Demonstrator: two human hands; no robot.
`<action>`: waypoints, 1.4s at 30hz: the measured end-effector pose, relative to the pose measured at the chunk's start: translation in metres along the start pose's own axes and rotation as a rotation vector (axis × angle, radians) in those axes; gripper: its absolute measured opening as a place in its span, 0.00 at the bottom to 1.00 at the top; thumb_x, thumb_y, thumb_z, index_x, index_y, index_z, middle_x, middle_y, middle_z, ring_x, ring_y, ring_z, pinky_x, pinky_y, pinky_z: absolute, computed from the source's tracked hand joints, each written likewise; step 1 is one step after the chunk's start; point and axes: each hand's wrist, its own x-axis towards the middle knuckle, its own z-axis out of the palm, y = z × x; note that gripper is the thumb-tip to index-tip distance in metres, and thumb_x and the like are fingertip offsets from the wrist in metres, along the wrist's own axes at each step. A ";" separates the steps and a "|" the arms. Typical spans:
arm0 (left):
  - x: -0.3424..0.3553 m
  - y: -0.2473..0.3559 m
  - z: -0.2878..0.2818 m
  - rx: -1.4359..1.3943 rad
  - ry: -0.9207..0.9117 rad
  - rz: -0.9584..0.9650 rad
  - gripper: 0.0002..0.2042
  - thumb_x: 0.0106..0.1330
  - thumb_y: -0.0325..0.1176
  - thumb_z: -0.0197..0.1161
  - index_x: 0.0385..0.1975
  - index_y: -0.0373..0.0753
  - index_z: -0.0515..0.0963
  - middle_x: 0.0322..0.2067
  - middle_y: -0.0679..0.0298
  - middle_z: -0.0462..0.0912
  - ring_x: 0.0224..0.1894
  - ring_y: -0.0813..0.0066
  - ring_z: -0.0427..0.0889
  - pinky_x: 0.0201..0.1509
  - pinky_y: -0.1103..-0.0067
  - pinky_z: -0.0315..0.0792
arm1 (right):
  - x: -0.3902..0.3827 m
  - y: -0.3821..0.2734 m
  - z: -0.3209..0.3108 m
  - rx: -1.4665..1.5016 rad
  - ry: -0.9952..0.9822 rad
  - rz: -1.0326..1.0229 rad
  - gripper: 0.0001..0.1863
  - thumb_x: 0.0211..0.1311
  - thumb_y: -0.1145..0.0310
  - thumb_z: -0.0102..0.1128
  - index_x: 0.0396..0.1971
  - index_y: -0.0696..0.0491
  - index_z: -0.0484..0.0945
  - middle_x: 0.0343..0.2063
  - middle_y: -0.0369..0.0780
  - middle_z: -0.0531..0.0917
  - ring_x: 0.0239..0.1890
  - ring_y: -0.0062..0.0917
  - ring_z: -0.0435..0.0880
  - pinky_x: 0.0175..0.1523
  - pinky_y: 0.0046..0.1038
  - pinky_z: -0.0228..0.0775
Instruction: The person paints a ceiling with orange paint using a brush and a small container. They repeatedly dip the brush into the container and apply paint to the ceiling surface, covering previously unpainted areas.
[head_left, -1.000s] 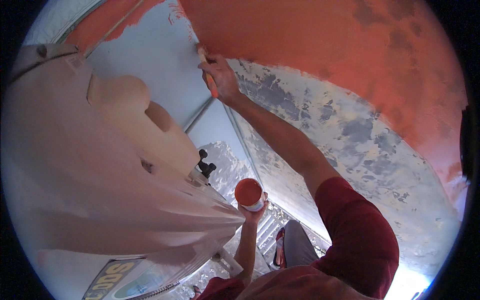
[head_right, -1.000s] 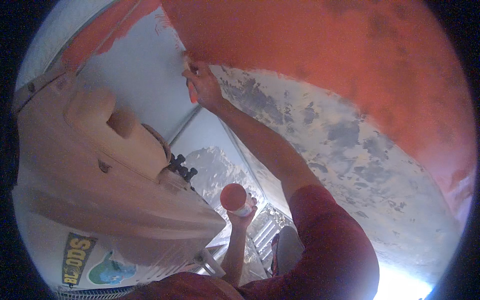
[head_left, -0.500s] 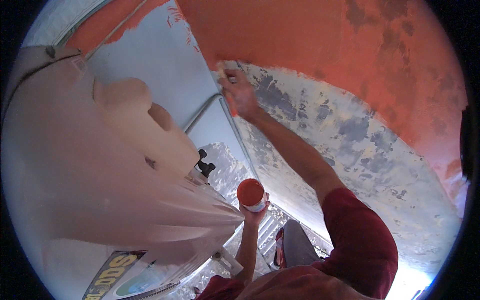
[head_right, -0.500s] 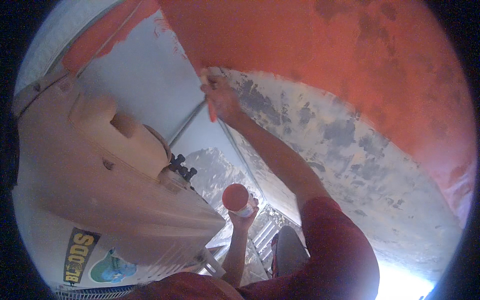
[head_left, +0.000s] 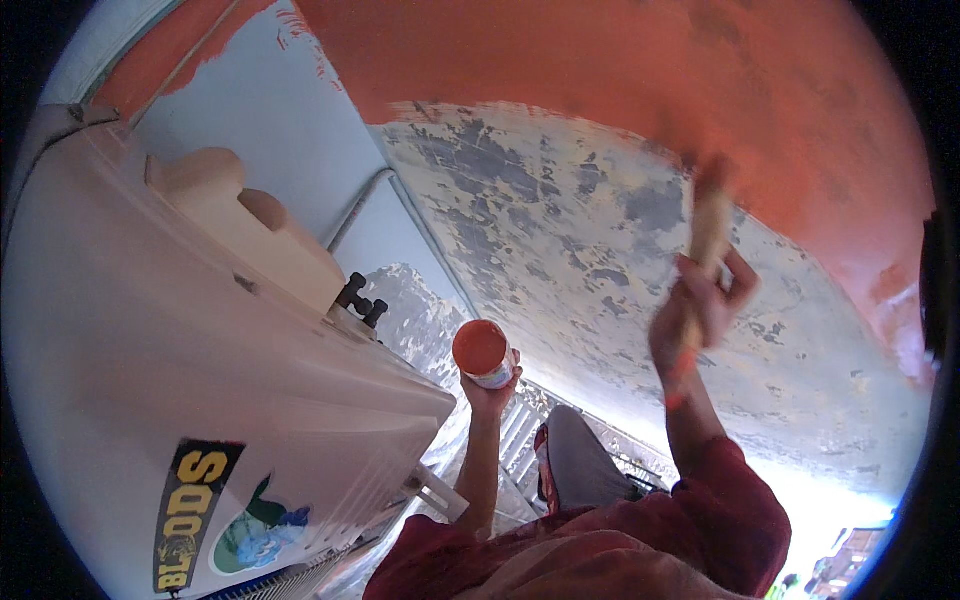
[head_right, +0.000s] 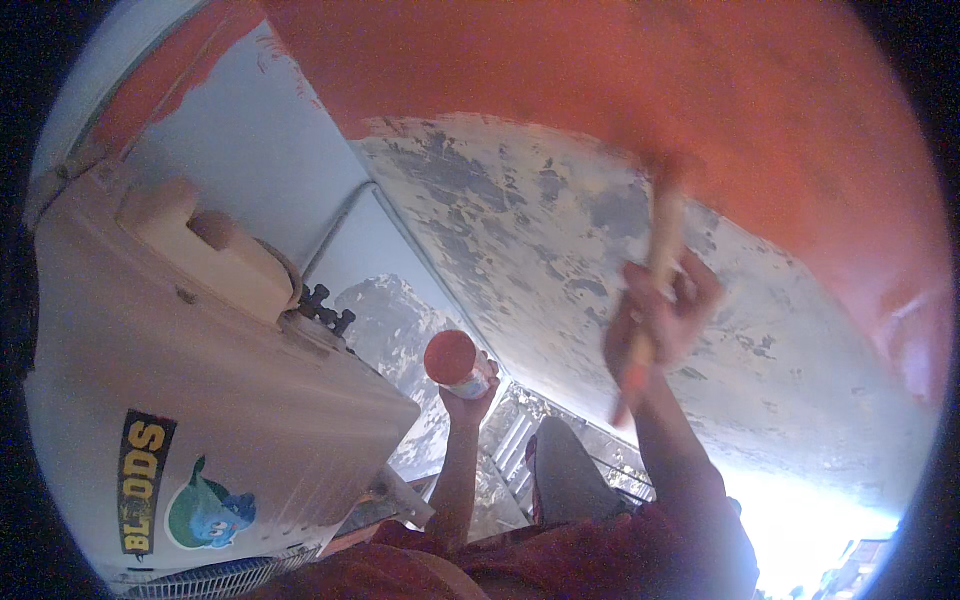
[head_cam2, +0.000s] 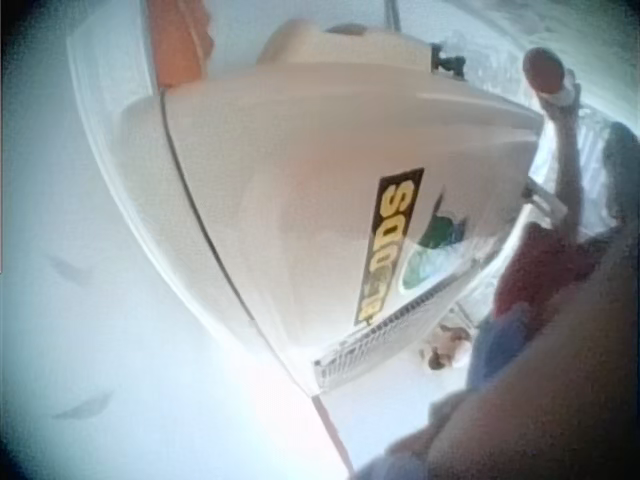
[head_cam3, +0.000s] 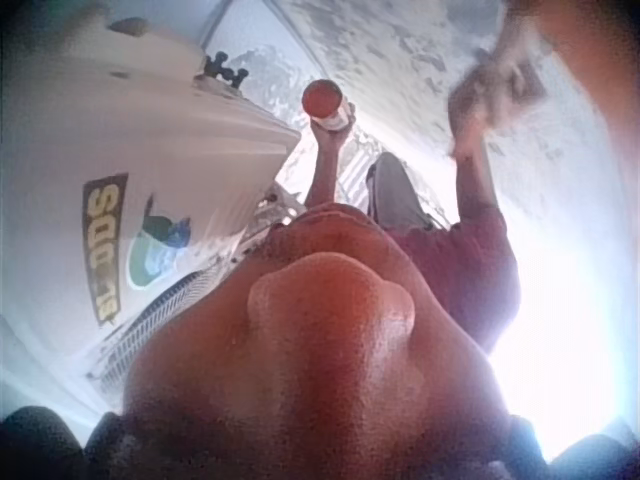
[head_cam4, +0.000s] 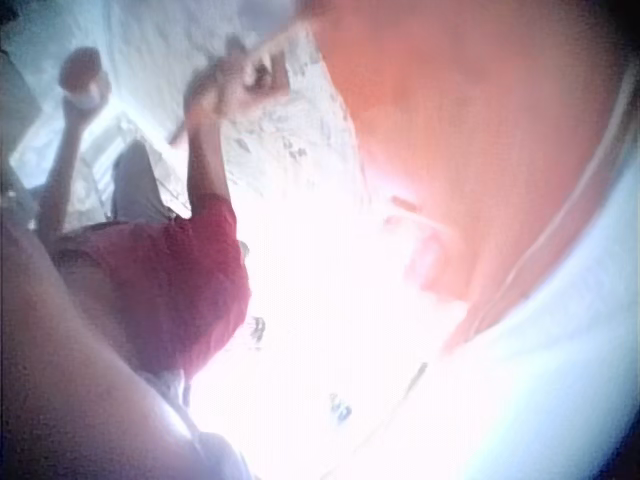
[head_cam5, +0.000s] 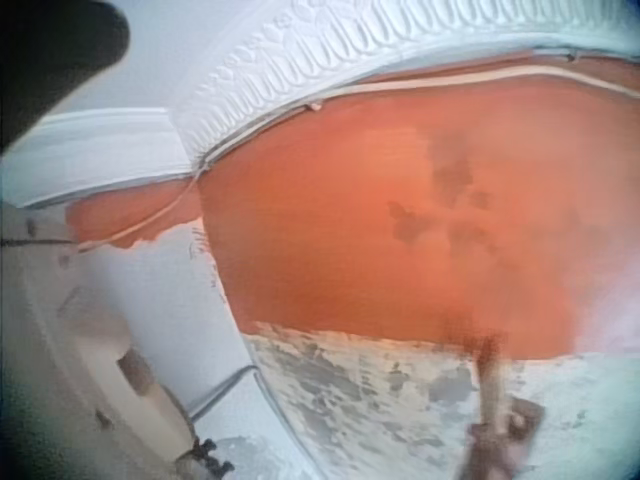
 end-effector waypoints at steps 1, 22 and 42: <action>0.000 -0.001 0.006 -0.040 0.007 -0.012 0.31 0.64 0.57 0.54 0.61 0.43 0.68 0.50 0.56 0.76 0.50 0.50 0.75 0.42 0.63 0.76 | -0.005 -0.002 0.016 -0.059 -0.117 0.060 0.14 0.53 0.74 0.66 0.42 0.48 0.82 0.49 0.49 0.71 0.48 0.39 0.74 0.42 0.33 0.73; -0.026 0.008 -0.003 -0.066 0.017 0.001 0.31 0.60 0.55 0.60 0.59 0.45 0.70 0.51 0.54 0.76 0.52 0.49 0.74 0.46 0.59 0.77 | -0.006 0.004 0.041 0.103 -0.041 0.196 0.05 0.59 0.80 0.60 0.32 0.54 0.81 0.47 0.49 0.73 0.48 0.39 0.78 0.46 0.35 0.75; -0.036 0.024 -0.022 -0.192 0.026 0.010 0.29 0.61 0.55 0.60 0.57 0.43 0.72 0.52 0.51 0.77 0.54 0.47 0.74 0.50 0.56 0.75 | -0.044 -0.066 0.337 0.328 -0.554 0.039 0.16 0.42 0.73 0.63 0.36 0.47 0.81 0.51 0.47 0.72 0.54 0.44 0.69 0.55 0.40 0.67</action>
